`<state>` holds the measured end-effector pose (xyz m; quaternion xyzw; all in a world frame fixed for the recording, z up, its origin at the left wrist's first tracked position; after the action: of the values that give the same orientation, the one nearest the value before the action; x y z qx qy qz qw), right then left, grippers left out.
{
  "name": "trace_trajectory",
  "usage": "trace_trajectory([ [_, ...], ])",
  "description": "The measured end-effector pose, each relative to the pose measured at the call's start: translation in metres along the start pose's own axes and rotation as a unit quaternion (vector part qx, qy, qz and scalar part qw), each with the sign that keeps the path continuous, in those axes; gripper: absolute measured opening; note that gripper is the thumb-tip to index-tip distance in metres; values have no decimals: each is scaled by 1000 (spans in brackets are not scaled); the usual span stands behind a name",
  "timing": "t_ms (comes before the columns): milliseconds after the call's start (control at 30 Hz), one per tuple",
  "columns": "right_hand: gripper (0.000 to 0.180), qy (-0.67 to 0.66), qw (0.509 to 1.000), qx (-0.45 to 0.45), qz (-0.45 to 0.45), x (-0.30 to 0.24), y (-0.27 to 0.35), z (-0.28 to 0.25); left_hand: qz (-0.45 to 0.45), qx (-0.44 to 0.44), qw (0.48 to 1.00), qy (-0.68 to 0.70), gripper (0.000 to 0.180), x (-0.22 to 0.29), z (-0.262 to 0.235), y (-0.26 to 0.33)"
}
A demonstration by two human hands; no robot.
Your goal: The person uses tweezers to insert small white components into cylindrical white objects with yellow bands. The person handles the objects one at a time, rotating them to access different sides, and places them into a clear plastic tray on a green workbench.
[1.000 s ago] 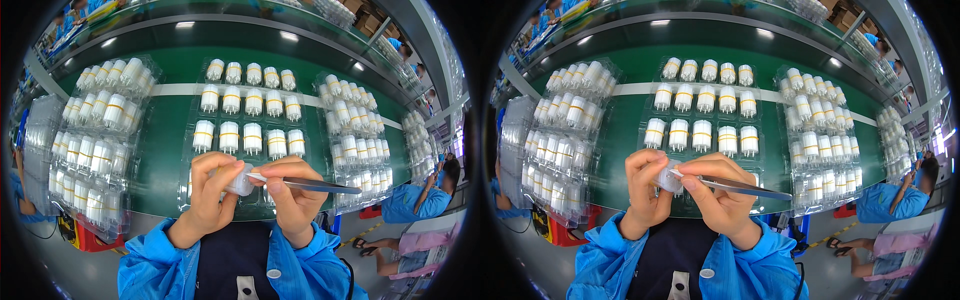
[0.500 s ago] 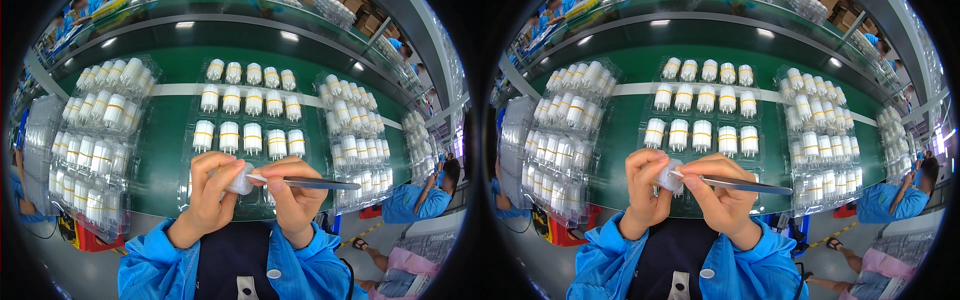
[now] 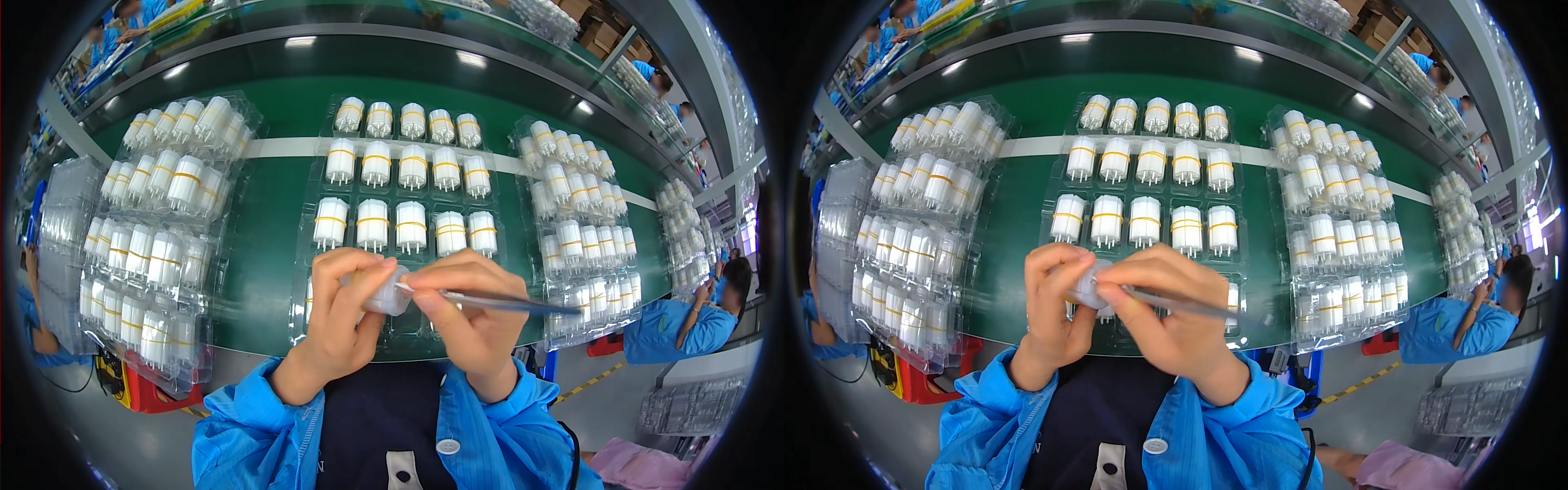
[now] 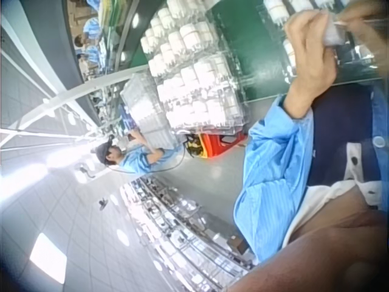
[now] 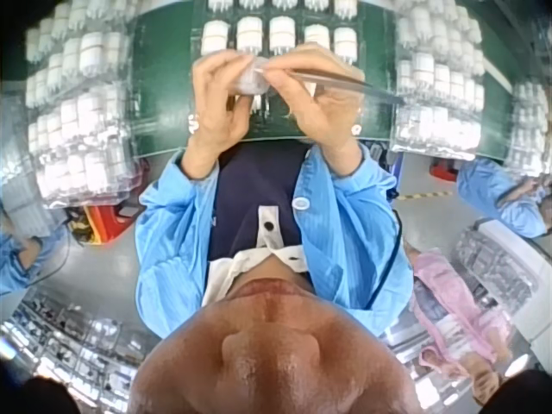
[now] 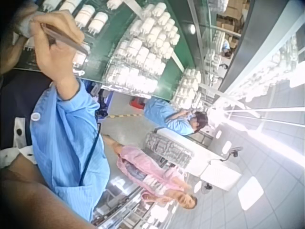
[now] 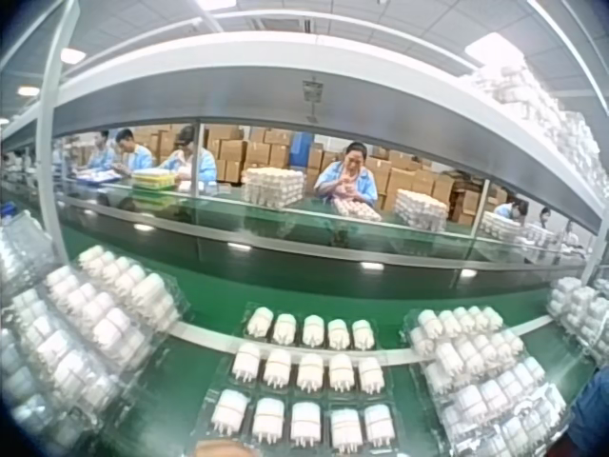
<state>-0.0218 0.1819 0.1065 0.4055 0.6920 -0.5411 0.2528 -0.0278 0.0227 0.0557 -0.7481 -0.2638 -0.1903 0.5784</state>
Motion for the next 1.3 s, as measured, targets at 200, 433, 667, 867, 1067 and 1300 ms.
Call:
trace_trajectory([
  [200,12,-82,995,57,-22,15,6,-3,-83,-15,990,109,60,4,-6,0],
  [433,15,-41,998,21,-50,6,0,-6,-106,-13,983,148,60,3,-5,3],
  [667,15,-12,998,18,-55,6,0,-5,-106,-14,983,152,60,3,-4,3],
  [867,15,-34,998,27,-46,7,2,-5,-103,-14,983,150,59,4,-4,3],
  [1067,13,-40,998,33,-33,9,3,-3,-95,-12,987,128,59,4,-4,3],
  [1300,12,-62,997,45,-4,13,6,-2,-78,-7,992,104,59,5,-3,3],
])
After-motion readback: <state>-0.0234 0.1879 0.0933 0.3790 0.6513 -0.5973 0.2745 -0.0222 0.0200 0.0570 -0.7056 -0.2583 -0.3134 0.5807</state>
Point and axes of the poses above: each hand's wrist, its own y-axis away from the middle knuckle, its own z-axis out of the palm, x = y × z, the point moved 2 cm from there along -y, towards the middle knuckle, and after that the axes turned 9 degrees about y, right-handed, at the moved point
